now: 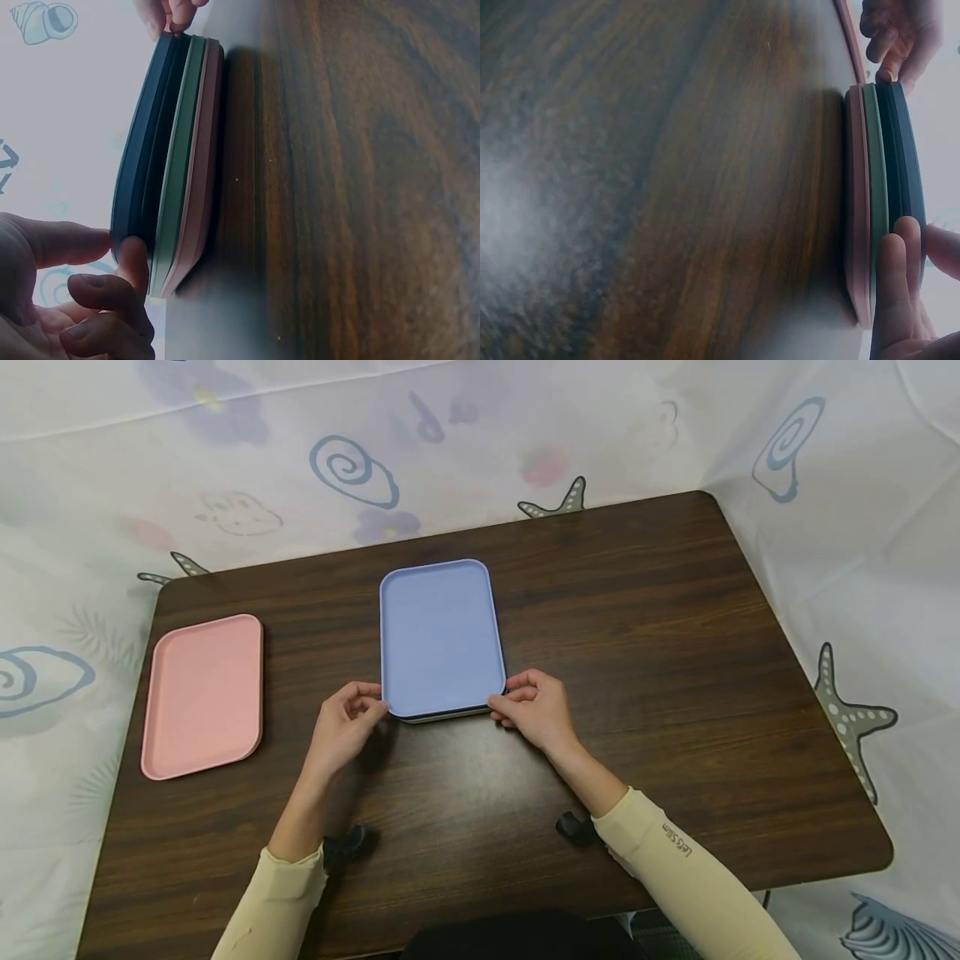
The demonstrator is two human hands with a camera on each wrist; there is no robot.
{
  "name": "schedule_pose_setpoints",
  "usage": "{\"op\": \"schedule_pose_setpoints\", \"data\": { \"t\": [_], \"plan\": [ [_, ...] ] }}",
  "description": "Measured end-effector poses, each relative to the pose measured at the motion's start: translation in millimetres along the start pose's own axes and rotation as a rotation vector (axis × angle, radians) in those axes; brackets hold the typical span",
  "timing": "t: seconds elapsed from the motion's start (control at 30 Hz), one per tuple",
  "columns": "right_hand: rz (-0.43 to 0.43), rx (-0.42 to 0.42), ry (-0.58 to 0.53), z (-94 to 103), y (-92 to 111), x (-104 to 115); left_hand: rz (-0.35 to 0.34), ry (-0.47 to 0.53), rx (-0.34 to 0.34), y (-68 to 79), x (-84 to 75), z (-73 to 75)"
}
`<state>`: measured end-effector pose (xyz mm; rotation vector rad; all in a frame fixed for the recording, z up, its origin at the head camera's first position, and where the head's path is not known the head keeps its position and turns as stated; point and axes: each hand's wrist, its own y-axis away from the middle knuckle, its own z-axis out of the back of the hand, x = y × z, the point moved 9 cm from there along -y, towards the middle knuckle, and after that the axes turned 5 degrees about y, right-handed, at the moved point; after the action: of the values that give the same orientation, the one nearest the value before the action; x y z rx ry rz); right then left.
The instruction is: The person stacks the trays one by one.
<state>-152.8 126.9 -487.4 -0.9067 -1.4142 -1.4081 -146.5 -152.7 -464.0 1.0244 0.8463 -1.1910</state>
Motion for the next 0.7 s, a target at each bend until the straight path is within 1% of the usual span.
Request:
{"op": "schedule_pose_setpoints", "data": {
  "t": [0.2, 0.43, 0.7],
  "plan": [
    [0.032, -0.032, 0.051, 2.3, -0.6, -0.1, -0.004, -0.029, -0.017, 0.6, 1.4, 0.4],
    [0.061, -0.046, 0.112, 3.0, 0.6, 2.0, -0.007, -0.032, -0.027, 2.1, 2.3, 0.7],
    [0.067, -0.057, 0.126, 3.3, 1.5, 3.7, -0.013, -0.016, -0.036, 3.0, 1.4, 0.6]
  ]
}}
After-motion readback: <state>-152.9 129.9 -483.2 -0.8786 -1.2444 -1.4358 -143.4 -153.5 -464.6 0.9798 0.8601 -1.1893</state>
